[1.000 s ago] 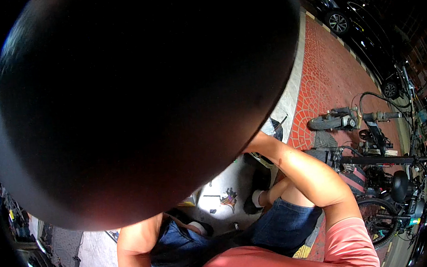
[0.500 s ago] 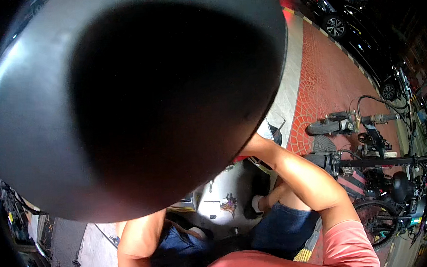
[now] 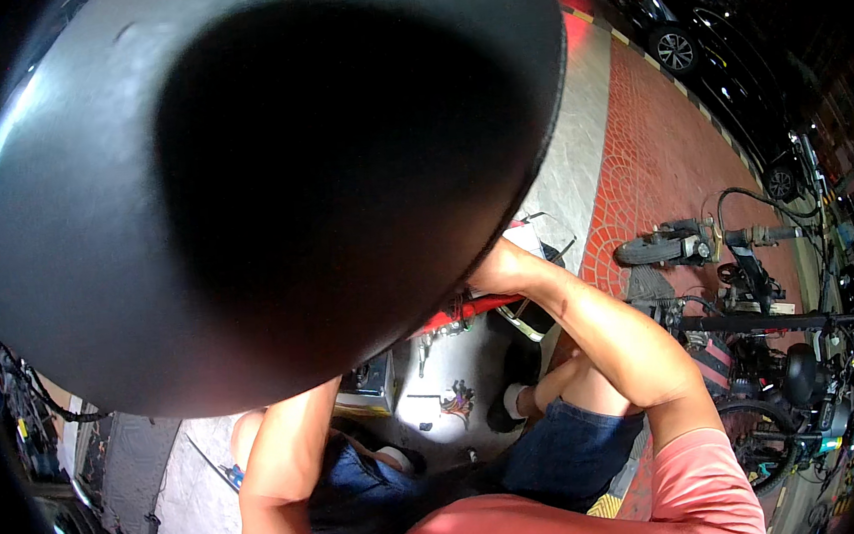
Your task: The person is sitting on the floor and working on the internal wiring of a red bicycle. They are seen handling various wires and a silver electronic component, connecting them within the bike's frame.
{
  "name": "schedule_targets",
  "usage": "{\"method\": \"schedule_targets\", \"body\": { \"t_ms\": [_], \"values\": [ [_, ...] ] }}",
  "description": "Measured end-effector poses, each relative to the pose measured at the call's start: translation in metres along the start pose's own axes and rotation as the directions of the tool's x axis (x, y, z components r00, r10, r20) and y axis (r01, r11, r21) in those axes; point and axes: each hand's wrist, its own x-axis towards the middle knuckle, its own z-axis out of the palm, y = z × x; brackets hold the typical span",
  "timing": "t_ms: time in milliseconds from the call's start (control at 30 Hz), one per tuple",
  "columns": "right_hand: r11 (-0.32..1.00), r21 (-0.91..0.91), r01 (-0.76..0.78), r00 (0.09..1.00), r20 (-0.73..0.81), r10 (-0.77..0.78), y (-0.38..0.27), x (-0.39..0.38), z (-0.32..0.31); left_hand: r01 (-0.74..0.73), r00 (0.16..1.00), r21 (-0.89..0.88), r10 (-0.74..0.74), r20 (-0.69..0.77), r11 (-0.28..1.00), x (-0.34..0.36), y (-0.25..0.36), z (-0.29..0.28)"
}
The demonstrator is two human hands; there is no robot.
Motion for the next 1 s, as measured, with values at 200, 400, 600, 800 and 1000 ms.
{"method": "schedule_targets", "body": {
  "t_ms": [200, 400, 600, 800, 1000],
  "values": [
    [0.990, 0.133, -0.053, 0.997, -0.040, 0.058, -0.017, -0.004, 0.001, -0.039, 0.999, -0.006, 0.039, 0.015, 0.999, 0.004, -0.002, -0.002],
    [0.998, 0.063, 0.028, 0.984, -0.179, -0.016, -0.004, 0.007, 0.014, 0.140, 0.989, -0.107, -0.134, 0.061, 0.984, -0.004, 0.000, -0.015],
    [0.979, 0.191, -0.068, 0.997, -0.029, 0.075, -0.009, 0.002, 0.014, 0.078, 0.995, -0.182, -0.066, 0.070, 0.980, 0.005, -0.011, -0.012],
    [0.960, 0.224, -0.169, 0.967, -0.150, 0.205, 0.008, 0.017, 0.004, 0.015, 0.996, 0.182, 0.002, -0.090, 0.983, 0.008, -0.071, -0.016],
    [0.938, 0.320, -0.137, 0.987, -0.039, 0.158, 0.001, 0.007, 0.013, 0.007, 0.995, -0.214, -0.028, -0.093, 0.977, 0.002, -0.006, 0.009]
  ]
}}
